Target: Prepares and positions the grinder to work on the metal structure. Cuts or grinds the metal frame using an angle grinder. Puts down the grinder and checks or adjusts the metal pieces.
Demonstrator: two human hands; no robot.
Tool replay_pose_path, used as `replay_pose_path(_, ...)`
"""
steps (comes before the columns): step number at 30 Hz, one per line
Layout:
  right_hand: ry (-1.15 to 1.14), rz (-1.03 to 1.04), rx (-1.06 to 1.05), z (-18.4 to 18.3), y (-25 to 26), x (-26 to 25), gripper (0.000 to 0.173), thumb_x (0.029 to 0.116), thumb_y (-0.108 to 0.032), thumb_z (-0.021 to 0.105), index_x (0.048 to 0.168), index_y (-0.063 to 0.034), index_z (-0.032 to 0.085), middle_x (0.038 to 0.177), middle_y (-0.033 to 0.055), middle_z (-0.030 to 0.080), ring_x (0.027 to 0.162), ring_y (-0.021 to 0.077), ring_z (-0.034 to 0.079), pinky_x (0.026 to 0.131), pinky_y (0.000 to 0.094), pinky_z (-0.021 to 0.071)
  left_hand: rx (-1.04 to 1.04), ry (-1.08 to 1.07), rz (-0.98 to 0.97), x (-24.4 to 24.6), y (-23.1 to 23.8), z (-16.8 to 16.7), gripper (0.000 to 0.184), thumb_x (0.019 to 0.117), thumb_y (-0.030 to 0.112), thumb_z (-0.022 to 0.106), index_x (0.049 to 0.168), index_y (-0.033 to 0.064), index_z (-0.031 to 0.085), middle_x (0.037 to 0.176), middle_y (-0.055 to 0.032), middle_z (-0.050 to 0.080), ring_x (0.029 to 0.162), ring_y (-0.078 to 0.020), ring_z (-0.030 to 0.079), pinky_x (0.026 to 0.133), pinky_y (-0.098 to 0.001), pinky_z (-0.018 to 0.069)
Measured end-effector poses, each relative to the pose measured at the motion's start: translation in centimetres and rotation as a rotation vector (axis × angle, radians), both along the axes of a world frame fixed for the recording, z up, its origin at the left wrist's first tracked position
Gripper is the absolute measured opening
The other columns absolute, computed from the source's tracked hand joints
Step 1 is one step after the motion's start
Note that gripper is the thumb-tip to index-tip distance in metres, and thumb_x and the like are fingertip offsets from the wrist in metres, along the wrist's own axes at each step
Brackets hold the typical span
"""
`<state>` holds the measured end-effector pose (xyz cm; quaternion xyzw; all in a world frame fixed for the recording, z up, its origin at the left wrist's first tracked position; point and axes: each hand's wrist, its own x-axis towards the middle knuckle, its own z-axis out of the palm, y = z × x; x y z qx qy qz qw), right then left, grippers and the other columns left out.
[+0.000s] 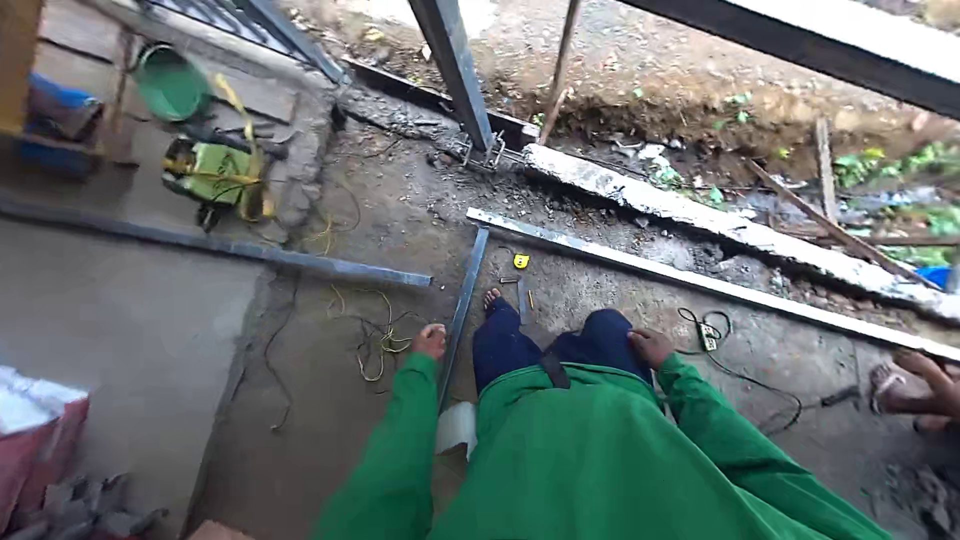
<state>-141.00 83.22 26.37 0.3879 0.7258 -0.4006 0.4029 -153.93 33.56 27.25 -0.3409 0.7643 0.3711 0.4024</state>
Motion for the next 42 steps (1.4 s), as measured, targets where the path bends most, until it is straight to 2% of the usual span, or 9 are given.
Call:
replay_pose_path(3, -0.011, 0.194, 0.098, 1.9, -5.1, -2.2, 0.040, 0.1053, -0.033, 0.053, 0.134, -0.0083, 0.066, 0.127, 0.0203, 0.068, 0.123, 0.0375, 0.063, 0.108, 0.0603, 0.0451, -0.035, -0.029, -0.182, -7.1, -2.7, -1.4, 0.036, 0.1088, 0.025, 0.053, 0.136, 0.0034, 0.061, 0.127, -0.0241, 0.066, 0.111, -0.0369, 0.069, 0.095, -0.0552, 0.0557)
replay_pose_path(6, 0.001, 0.130, 0.089, 1.6, -7.5, -3.3, 0.038, 0.1048, -0.032, 0.055, 0.133, -0.0093, 0.067, 0.122, 0.0175, 0.071, 0.117, 0.0349, 0.067, 0.104, 0.0589, 0.0482, -0.049, -0.017, -0.247, -13.2, -3.2, -3.7, 0.034, 0.1085, 0.023, 0.053, 0.134, 0.0023, 0.062, 0.126, -0.0257, 0.066, 0.109, -0.0391, 0.068, 0.094, -0.0577, 0.0549)
replay_pose_path(11, 0.043, -0.031, -0.034, -0.8, -8.1, -6.3, 0.039, 0.1063, -0.028, 0.053, 0.137, -0.0060, 0.063, 0.125, 0.0177, 0.070, 0.117, 0.0300, 0.067, 0.106, 0.0512, 0.0495, -0.017, -0.039, -0.209, -19.6, 3.3, -3.9, 0.035, 0.1092, 0.024, 0.051, 0.136, 0.0039, 0.060, 0.132, -0.0230, 0.064, 0.116, -0.0368, 0.067, 0.098, -0.0562, 0.0545)
replay_pose_path(15, 0.052, 0.007, -0.120, -4.2, -7.4, -10.2, 0.041, 0.1057, -0.031, 0.054, 0.137, -0.0072, 0.063, 0.126, 0.0167, 0.069, 0.119, 0.0299, 0.066, 0.107, 0.0517, 0.0485, 0.059, -0.018, -0.236, -20.7, 10.1, -4.3, 0.034, 0.1082, 0.024, 0.054, 0.134, 0.0036, 0.062, 0.129, -0.0216, 0.066, 0.114, -0.0345, 0.068, 0.097, -0.0550, 0.0555)
replay_pose_path(20, 0.020, 0.111, -0.240, -7.3, -5.2, -15.6, 0.042, 0.1063, -0.036, 0.051, 0.140, -0.0121, 0.062, 0.128, 0.0139, 0.069, 0.121, 0.0284, 0.065, 0.108, 0.0528, 0.0475, 0.098, -0.110, -0.444, -20.6, 15.7, -7.4, 0.035, 0.1093, 0.027, 0.052, 0.135, 0.0053, 0.062, 0.125, -0.0216, 0.068, 0.114, -0.0352, 0.067, 0.098, -0.0565, 0.0544)
replay_pose_path(30, 0.015, 0.064, -0.272, -15.8, -2.6, -20.3, 0.039, 0.1065, -0.034, 0.053, 0.135, -0.0108, 0.065, 0.119, 0.0161, 0.071, 0.110, 0.0312, 0.068, 0.102, 0.0544, 0.0508, 0.064, -0.160, -0.405, -23.5, 17.6, -16.0, 0.033, 0.1089, 0.026, 0.052, 0.131, 0.0052, 0.063, 0.124, -0.0219, 0.067, 0.110, -0.0339, 0.068, 0.095, -0.0545, 0.0553)
replay_pose_path(34, 0.054, -0.013, -0.268, -20.6, -3.4, -22.8, 0.039, 0.1066, -0.033, 0.054, 0.135, -0.0088, 0.064, 0.118, 0.0182, 0.071, 0.105, 0.0328, 0.071, 0.098, 0.0563, 0.0538, 0.095, -0.130, -0.415, -26.7, 18.2, -21.8, 0.034, 0.1090, 0.026, 0.052, 0.133, 0.0044, 0.063, 0.124, -0.0211, 0.068, 0.112, -0.0334, 0.068, 0.095, -0.0537, 0.0555)
replay_pose_path(37, 0.146, -0.110, -0.240, -25.3, -3.7, -24.9, 0.038, 0.1079, -0.028, 0.052, 0.137, -0.0054, 0.061, 0.117, 0.0218, 0.069, 0.100, 0.0362, 0.071, 0.092, 0.0580, 0.0560, 0.110, -0.142, -0.473, -28.2, 18.1, -29.3, 0.038, 0.1094, 0.028, 0.050, 0.136, 0.0031, 0.061, 0.126, -0.0236, 0.067, 0.113, -0.0349, 0.068, 0.099, -0.0540, 0.0548)
replay_pose_path(42, 0.319, -0.625, -0.147, -32.7, -2.6, -29.1, 0.038, 0.1088, -0.026, 0.048, 0.137, -0.0020, 0.059, 0.113, 0.0171, 0.071, 0.091, 0.0261, 0.073, 0.082, 0.0456, 0.0623, 0.114, -0.140, -0.090, -29.6, 19.9, -41.0, 0.041, 0.1099, 0.030, 0.049, 0.141, 0.0033, 0.056, 0.133, -0.0241, 0.063, 0.114, -0.0346, 0.068, 0.095, -0.0507, 0.0572)
